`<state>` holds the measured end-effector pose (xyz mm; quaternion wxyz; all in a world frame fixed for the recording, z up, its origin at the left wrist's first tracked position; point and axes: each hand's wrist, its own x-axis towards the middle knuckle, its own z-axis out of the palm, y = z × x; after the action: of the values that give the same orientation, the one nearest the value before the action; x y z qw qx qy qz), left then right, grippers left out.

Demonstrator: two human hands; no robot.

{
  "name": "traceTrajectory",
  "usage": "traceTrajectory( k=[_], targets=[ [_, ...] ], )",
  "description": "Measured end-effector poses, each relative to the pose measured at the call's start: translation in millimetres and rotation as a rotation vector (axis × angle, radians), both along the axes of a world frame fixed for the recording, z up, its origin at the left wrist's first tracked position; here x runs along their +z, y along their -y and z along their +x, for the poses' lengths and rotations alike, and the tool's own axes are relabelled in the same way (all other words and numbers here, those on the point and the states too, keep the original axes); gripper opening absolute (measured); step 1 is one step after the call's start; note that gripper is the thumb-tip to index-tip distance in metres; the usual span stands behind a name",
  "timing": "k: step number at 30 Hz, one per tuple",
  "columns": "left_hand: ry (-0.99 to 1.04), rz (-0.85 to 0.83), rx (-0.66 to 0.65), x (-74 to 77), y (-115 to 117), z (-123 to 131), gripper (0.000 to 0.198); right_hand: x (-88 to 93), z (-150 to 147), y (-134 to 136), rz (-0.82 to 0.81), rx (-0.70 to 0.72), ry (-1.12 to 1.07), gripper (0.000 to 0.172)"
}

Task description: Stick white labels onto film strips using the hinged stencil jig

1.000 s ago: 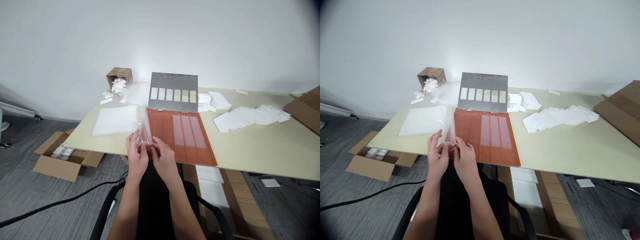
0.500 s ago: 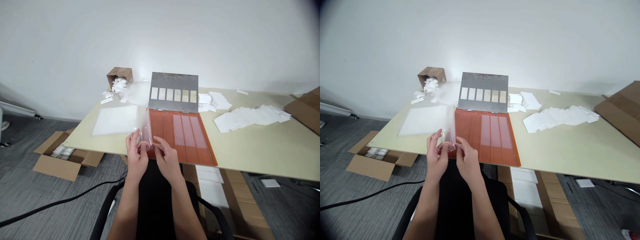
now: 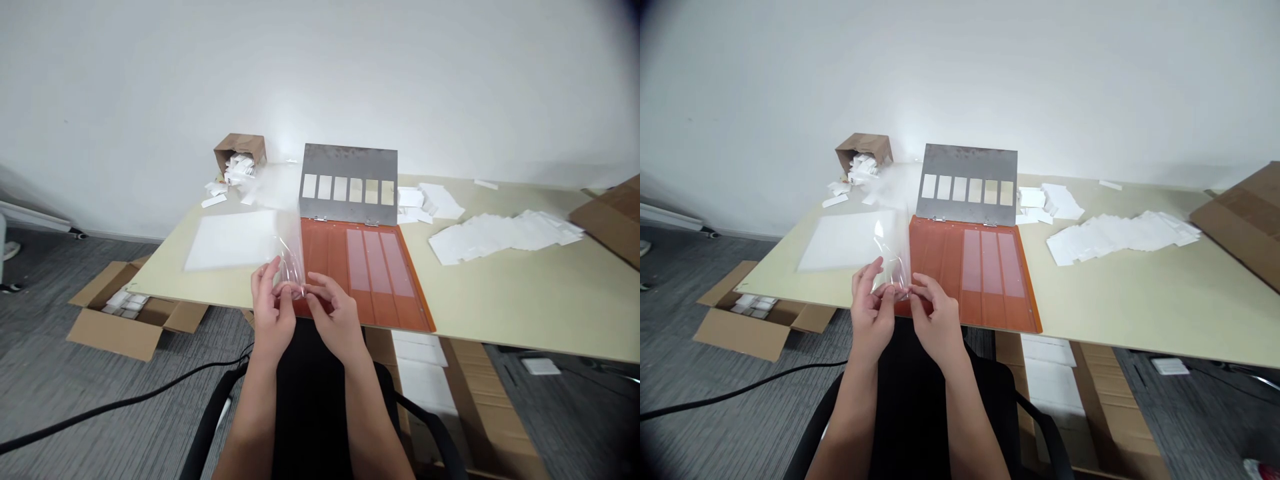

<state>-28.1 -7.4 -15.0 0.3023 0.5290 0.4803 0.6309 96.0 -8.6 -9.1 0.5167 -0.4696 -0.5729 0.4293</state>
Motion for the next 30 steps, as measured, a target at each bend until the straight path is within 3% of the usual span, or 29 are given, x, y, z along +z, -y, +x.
traceTrajectory(
  k=[20,30],
  targets=[
    [-0.029,0.059,-0.014,4.7,1.2,1.4,0.041,-2.3,-0.4,-1.2,-0.057,0.008,-0.143,0.021],
    [-0.195,0.108,0.012,1.0,-0.3,-0.3,0.026,8.2,-6.0,2.0,0.127,-0.120,0.212,0.017]
  ],
)
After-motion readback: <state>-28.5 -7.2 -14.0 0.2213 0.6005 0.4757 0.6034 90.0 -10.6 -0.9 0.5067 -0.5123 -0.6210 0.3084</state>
